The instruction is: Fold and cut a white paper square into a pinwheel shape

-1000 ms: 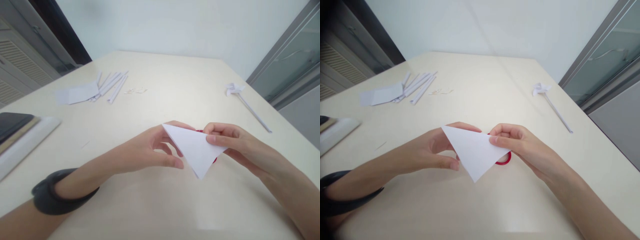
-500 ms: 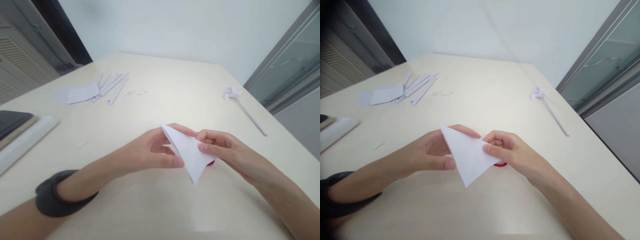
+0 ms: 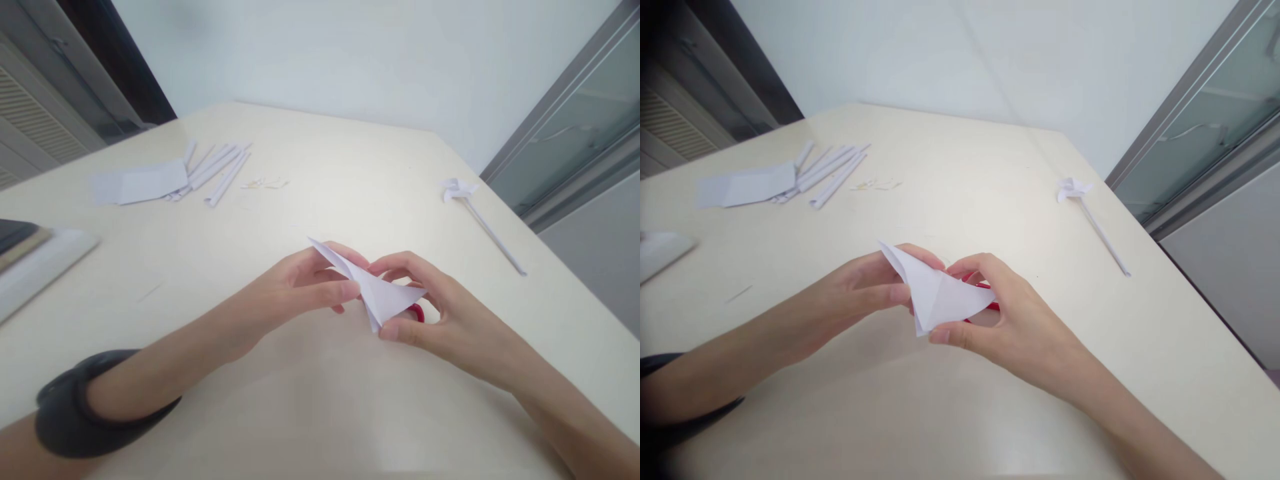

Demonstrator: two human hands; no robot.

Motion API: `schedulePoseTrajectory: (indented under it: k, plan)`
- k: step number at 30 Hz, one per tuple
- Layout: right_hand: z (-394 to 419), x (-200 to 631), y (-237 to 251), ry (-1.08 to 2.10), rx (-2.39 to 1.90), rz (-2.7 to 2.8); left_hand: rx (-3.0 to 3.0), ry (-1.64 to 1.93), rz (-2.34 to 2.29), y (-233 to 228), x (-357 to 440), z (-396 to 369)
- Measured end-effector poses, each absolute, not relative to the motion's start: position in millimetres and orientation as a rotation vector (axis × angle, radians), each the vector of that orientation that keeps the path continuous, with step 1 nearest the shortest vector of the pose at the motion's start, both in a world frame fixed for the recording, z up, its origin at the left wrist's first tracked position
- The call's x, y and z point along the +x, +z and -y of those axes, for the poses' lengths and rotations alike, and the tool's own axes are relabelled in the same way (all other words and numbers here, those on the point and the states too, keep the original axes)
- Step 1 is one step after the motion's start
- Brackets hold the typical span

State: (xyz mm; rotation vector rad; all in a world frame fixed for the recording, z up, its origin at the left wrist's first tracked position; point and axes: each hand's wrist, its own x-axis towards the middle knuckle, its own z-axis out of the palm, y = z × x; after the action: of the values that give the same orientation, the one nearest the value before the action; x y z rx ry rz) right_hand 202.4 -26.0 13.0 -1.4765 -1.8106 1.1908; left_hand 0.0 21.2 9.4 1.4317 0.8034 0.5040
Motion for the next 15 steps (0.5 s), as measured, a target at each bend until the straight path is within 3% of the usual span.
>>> schedulePoseTrajectory:
  k: [8, 15]
  plan:
    - [20, 211, 15, 1.315, -1.289, 1.733, 1.438, 0.521, -0.732, 11, -2, -21]
    - [18, 214, 10, 1.079, -1.399, 1.67, 1.398, 0.472, -0.568, -4, -8, -26]
